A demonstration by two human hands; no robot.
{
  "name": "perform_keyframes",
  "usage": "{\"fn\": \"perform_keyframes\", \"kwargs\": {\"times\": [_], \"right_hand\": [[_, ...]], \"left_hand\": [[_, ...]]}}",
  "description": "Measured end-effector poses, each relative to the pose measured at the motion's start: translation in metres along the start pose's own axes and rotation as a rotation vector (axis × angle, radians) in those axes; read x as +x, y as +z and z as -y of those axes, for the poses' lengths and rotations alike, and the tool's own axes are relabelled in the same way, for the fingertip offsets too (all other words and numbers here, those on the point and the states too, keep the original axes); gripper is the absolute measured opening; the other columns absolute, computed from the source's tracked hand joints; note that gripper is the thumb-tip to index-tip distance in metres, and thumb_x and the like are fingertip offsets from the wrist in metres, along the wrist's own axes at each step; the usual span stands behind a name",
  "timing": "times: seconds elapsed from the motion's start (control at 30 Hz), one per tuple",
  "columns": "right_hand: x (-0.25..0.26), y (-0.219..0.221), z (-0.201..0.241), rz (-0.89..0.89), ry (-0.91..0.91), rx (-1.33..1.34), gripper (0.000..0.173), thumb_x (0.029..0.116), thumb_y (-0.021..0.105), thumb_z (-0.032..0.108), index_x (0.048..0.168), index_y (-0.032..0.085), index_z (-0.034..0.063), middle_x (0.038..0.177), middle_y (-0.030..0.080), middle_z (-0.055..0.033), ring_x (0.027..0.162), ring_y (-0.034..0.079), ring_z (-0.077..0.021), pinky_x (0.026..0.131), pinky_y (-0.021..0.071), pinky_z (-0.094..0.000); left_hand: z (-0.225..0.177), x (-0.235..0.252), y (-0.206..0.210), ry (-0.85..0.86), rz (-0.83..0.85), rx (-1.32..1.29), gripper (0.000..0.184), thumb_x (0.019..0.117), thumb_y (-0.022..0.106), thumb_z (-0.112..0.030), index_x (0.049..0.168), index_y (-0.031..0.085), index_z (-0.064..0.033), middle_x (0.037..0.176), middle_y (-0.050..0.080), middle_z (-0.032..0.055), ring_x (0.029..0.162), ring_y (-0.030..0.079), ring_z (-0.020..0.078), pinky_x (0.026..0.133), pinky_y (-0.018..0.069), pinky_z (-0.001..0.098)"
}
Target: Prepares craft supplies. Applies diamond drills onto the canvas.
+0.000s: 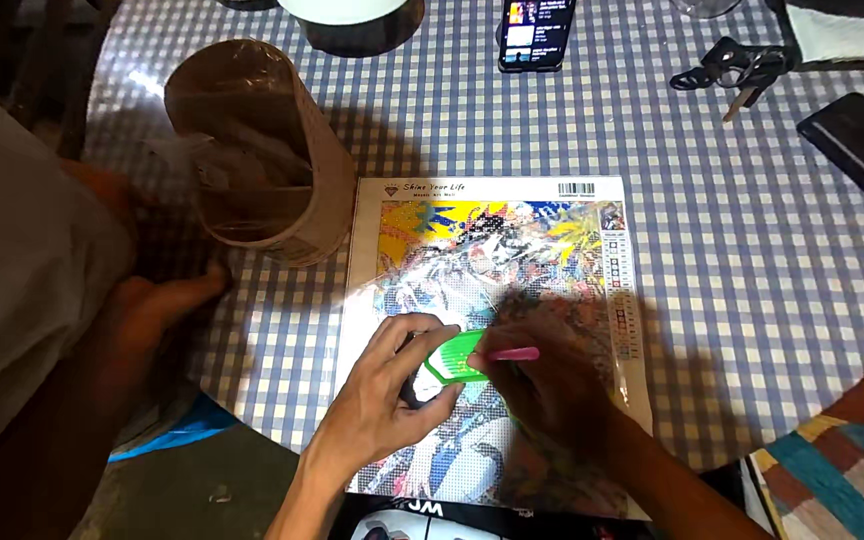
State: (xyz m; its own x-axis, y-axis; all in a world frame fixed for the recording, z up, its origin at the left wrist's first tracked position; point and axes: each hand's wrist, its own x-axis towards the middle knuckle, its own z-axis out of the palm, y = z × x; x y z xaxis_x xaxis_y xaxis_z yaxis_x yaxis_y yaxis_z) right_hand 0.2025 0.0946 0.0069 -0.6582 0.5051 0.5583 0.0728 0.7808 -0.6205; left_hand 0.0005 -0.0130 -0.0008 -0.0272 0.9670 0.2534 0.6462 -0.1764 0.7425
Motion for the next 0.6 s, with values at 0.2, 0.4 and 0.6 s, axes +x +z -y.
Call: {"fn": "perform_keyframes", "kwargs": {"times": [0.2, 0.4, 0.6], "right_hand": [[-0.001, -0.002, 0.0, -0.028, 0.097, 0.111, 0.018, 0.1036, 0.063, 0.017, 0.105, 0.067, -0.0006, 0.096, 0.073, -0.0089, 0.088, 0.069, -0.0035, 0.079, 0.0561, -0.0145], [0.006, -0.007, -0.002, -0.13, 0.238, 0.258, 0.02, 0.1042, 0.062, 0.02, 0.107, 0.065, 0.0008, 0.096, 0.074, -0.0021, 0.089, 0.072, -0.002, 0.079, 0.0617, -0.0179], [0.035, -0.012, 0.001, -0.19, 0.305, 0.413, 0.009, 0.104, 0.062, 0.019, 0.109, 0.063, 0.0117, 0.095, 0.072, 0.0026, 0.084, 0.073, -0.0088, 0.073, 0.0651, -0.0278]], "left_hand": [[0.001, 0.0, -0.001, -0.007, 0.008, -0.012, 0.049, 0.0903, 0.074, -0.039, 0.131, 0.07, -0.0123, 0.122, 0.065, 0.0052, 0.11, 0.059, 0.0096, 0.091, 0.0507, 0.0231], [-0.001, 0.001, -0.001, -0.014, 0.0, -0.012, 0.048, 0.0903, 0.074, -0.039, 0.13, 0.07, -0.0129, 0.125, 0.064, 0.0058, 0.113, 0.058, 0.0093, 0.093, 0.0503, 0.0214], [0.0, 0.002, 0.0, 0.008, -0.025, -0.025, 0.045, 0.0889, 0.075, -0.035, 0.127, 0.07, -0.012, 0.123, 0.065, 0.0063, 0.114, 0.058, 0.0114, 0.096, 0.0498, 0.0235]]}}
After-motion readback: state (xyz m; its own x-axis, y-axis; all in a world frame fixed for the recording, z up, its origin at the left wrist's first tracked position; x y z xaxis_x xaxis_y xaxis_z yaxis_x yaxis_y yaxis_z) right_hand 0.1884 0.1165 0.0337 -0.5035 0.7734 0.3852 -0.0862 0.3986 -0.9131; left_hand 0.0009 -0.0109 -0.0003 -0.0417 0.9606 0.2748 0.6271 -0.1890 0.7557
